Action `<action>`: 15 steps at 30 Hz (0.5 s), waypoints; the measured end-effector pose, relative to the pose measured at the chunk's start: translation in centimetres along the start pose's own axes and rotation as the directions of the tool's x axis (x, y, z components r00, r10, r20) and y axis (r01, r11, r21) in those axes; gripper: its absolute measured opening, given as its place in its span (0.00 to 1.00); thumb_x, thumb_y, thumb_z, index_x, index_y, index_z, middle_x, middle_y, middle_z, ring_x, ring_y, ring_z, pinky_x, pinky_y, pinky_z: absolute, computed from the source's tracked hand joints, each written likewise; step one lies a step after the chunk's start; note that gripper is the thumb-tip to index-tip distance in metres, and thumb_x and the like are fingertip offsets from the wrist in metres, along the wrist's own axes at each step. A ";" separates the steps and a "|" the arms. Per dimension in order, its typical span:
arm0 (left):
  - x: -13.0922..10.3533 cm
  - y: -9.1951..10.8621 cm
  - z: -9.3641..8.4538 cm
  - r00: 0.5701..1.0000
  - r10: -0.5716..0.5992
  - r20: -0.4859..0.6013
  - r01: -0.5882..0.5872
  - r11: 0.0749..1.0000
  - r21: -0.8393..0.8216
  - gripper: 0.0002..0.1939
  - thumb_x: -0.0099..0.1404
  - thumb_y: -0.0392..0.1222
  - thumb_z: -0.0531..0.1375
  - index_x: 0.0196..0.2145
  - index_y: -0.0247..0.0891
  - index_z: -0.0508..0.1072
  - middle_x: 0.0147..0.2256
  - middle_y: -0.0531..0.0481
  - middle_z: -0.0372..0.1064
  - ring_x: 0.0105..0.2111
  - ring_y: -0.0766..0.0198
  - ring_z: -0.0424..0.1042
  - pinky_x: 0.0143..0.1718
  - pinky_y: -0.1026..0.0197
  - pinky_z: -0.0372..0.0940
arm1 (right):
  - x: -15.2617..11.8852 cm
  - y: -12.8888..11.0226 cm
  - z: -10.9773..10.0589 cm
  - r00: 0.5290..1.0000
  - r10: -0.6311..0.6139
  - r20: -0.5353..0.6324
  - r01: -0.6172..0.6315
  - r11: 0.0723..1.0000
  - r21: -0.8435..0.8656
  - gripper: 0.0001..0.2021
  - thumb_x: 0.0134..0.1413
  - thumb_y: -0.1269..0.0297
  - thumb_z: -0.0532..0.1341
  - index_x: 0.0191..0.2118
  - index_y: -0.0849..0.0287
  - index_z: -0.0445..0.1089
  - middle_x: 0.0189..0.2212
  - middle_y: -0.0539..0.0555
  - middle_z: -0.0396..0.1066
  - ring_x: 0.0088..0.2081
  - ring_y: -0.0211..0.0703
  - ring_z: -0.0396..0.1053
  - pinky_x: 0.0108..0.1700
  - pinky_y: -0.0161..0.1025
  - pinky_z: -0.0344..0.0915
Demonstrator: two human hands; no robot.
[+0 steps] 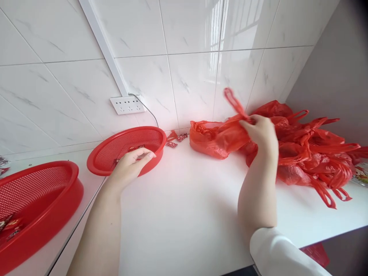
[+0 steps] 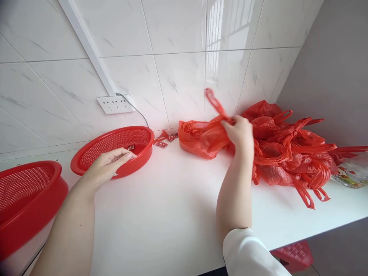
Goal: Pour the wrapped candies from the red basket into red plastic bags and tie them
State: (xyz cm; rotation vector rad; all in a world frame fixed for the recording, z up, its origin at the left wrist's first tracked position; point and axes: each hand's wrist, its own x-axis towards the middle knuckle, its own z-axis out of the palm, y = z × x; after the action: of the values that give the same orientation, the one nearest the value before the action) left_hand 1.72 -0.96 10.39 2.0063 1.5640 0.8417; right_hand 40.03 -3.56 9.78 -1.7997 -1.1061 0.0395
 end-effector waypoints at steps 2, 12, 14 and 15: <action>-0.1 0.3 -0.2 0.997 -0.051 0.062 0.049 0.998 0.033 0.19 0.60 0.61 0.57 0.37 0.45 0.76 0.43 0.49 0.75 0.45 0.51 0.70 0.37 0.57 0.65 | 0.7 2.3 -1.4 0.951 0.125 -0.284 -0.126 0.992 0.016 0.10 0.52 0.61 0.60 0.38 0.61 0.70 0.36 0.64 0.72 0.38 0.50 0.68 0.41 0.45 0.60; 0.2 -0.4 0.4 0.987 0.023 0.159 -0.041 0.993 0.113 0.19 0.63 0.61 0.53 0.35 0.44 0.73 0.39 0.51 0.74 0.39 0.56 0.71 0.40 0.57 0.64 | 3.1 3.2 3.8 0.979 0.056 -0.197 -0.074 0.993 -0.090 0.17 0.60 0.66 0.51 0.51 0.63 0.69 0.49 0.65 0.71 0.52 0.54 0.66 0.55 0.48 0.59; 0.0 -0.2 0.5 0.983 0.050 0.176 -0.074 0.989 0.131 0.18 0.64 0.60 0.53 0.34 0.44 0.73 0.37 0.52 0.73 0.37 0.58 0.70 0.39 0.59 0.64 | 3.2 2.4 7.5 0.999 0.019 0.045 -0.014 0.995 -0.100 0.18 0.63 0.67 0.47 0.52 0.63 0.68 0.50 0.64 0.70 0.52 0.51 0.67 0.55 0.46 0.59; -0.2 -0.1 0.5 0.981 0.064 0.181 -0.091 0.985 0.144 0.18 0.64 0.59 0.53 0.34 0.44 0.72 0.36 0.52 0.73 0.36 0.58 0.70 0.38 0.59 0.63 | 3.0 2.1 9.5 0.983 0.038 0.179 -0.019 0.994 -0.108 0.20 0.64 0.68 0.45 0.56 0.63 0.64 0.53 0.64 0.68 0.54 0.50 0.65 0.56 0.44 0.58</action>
State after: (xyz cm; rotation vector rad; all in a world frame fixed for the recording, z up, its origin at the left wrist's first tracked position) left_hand 1.99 -1.10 9.90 2.1960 1.4973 0.5703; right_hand 38.70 5.05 4.59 -1.9365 -1.2302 0.1677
